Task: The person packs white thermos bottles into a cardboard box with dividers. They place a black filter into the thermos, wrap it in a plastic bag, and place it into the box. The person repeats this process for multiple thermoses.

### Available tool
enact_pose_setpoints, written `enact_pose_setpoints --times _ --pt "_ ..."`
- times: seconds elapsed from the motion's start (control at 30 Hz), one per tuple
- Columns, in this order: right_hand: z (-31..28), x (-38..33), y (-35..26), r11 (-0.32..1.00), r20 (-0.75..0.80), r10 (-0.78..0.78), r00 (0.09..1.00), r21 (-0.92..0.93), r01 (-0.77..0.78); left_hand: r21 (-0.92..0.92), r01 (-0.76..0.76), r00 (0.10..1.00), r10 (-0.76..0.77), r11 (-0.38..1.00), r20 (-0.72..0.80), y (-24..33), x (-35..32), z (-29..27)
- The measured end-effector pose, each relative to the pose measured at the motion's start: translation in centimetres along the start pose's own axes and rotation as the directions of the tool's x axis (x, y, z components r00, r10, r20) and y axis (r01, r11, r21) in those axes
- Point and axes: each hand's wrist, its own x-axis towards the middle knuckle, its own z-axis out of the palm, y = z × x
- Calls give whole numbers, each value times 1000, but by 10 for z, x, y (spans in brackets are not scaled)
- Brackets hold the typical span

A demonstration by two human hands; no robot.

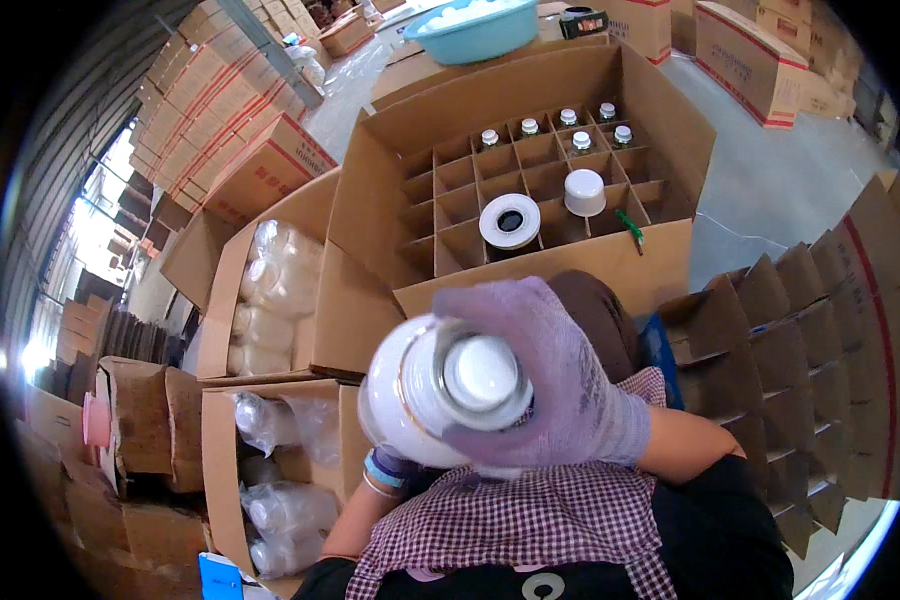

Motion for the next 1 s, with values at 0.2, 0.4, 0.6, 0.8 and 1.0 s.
enact_pose_setpoints --times 0.2,0.4,0.6,0.8,1.0 --pt "28 -7 8 979 -142 148 979 162 -124 -59 59 997 -61 997 -41 -8 -11 -11" --pt "35 -2 9 977 -92 27 995 215 -6 -61 113 989 -118 992 -84 -8 -30 -26" --pt "32 11 12 920 40 -67 997 390 46 -35 118 983 -122 992 -138 -13 -18 -37" --pt "37 30 56 886 32 -298 954 381 264 77 224 945 -197 972 -261 -25 -3 -50" --pt "23 66 206 1000 347 -11 938 -9 15 -244 229 928 -287 942 -238 -77 -55 -75"
